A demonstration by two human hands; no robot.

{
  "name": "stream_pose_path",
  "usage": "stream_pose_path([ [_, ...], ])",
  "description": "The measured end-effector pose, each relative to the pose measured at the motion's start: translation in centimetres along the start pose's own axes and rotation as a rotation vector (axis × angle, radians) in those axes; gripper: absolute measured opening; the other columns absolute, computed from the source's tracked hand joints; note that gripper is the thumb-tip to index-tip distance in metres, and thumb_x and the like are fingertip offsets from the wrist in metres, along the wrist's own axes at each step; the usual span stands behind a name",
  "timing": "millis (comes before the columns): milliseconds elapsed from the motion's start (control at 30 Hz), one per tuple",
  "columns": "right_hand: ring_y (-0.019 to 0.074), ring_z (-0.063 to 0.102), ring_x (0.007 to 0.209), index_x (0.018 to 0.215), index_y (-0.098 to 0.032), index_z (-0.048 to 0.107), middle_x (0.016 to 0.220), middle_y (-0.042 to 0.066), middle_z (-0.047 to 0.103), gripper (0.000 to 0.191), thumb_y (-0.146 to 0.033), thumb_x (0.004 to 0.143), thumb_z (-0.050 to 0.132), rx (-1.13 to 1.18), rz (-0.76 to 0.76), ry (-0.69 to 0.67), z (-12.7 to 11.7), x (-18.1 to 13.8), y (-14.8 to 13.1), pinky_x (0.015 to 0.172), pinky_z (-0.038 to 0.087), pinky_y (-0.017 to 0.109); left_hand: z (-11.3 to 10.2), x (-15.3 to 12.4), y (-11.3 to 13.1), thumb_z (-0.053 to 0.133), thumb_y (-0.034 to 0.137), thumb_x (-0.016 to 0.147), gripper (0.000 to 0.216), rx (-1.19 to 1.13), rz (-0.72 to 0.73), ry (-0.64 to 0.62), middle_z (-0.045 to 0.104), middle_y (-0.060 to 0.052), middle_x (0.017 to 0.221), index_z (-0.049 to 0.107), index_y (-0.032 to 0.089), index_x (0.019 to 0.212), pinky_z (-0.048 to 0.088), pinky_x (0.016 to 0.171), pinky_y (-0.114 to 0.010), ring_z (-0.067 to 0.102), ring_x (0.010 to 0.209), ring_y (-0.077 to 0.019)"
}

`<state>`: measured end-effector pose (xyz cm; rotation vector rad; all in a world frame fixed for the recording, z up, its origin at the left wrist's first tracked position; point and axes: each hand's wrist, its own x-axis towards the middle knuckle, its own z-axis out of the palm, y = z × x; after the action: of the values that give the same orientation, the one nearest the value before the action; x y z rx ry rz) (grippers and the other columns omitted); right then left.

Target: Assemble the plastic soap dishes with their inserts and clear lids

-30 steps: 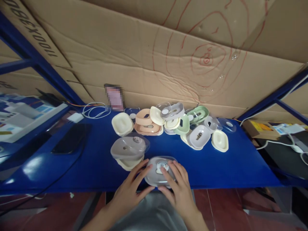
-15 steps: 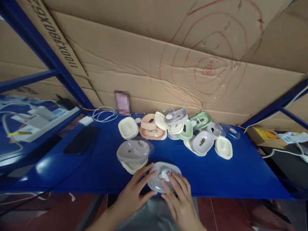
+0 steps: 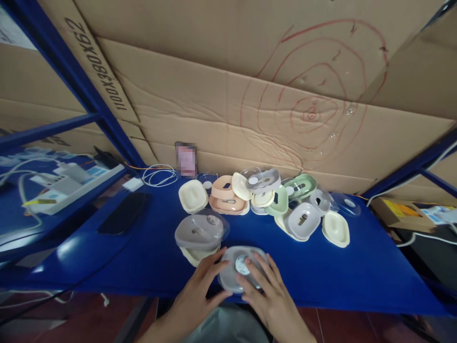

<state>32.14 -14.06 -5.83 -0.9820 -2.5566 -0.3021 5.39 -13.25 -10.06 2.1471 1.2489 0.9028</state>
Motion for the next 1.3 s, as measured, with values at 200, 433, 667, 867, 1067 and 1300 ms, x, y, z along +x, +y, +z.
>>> stream_pose_path([
  [200,0.0277,0.031,0.166,0.158,-0.028,0.058,0.169,0.004,0.051,0.049,-0.023,0.109,0.057,0.03,-0.014,-0.007,0.4,0.1,0.0,0.132,0.031,0.06,-0.1,-0.1,-0.1,0.084,0.017,0.09,0.093,0.013,-0.019,-0.029,0.05,-0.008,0.168,0.036,0.042,0.166,0.054,0.12,-0.053,0.054,0.153,-0.0296],
  [433,0.0242,0.037,0.163,0.158,-0.029,0.059,0.166,0.005,0.054,0.049,-0.021,0.109,0.058,0.081,0.004,0.027,0.4,0.1,1.3,0.134,0.031,0.054,0.1,0.0,0.0,0.077,0.019,0.095,0.09,0.075,-0.015,-0.039,0.054,-0.007,0.165,0.032,0.045,0.168,0.057,0.118,-0.053,0.059,0.148,-0.029],
  [667,0.0238,0.032,0.166,0.163,-0.027,0.052,0.17,0.006,0.05,0.053,-0.022,0.11,0.056,0.112,0.079,0.047,0.7,-0.6,2.4,0.133,0.031,0.053,-0.3,0.1,0.7,0.074,0.024,0.099,0.089,0.098,0.007,-0.035,0.043,-0.009,0.173,0.026,0.043,0.171,0.056,0.118,-0.051,0.051,0.155,-0.0315],
  [867,0.0283,0.035,0.165,0.164,-0.029,0.05,0.172,0.007,0.047,0.057,-0.025,0.108,0.062,0.061,0.067,0.019,0.9,-1.1,2.3,0.13,0.039,0.055,0.2,1.9,1.4,0.077,0.023,0.097,0.084,0.084,0.046,-0.084,0.038,-0.01,0.176,0.036,0.044,0.167,0.051,0.122,-0.06,0.047,0.157,-0.0357],
  [1067,0.028,0.041,0.162,0.164,-0.031,0.05,0.171,0.004,0.047,0.058,-0.022,0.108,0.061,0.068,0.011,-0.043,-0.3,-0.2,2.1,0.133,0.034,0.056,0.7,2.2,0.5,0.087,0.019,0.087,0.083,0.006,-0.031,-0.066,0.048,-0.01,0.168,0.049,0.041,0.157,0.051,0.123,-0.06,0.052,0.154,-0.0346],
  [1300,0.0281,0.038,0.163,0.164,-0.028,0.049,0.167,0.007,0.053,0.058,-0.026,0.108,0.063,0.126,0.056,0.016,1.4,-0.1,2.3,0.131,0.037,0.058,0.2,2.3,1.1,0.086,0.022,0.089,0.078,-0.011,-0.08,-0.092,0.047,-0.011,0.168,0.051,0.039,0.157,0.051,0.123,-0.06,0.052,0.154,-0.0346],
])
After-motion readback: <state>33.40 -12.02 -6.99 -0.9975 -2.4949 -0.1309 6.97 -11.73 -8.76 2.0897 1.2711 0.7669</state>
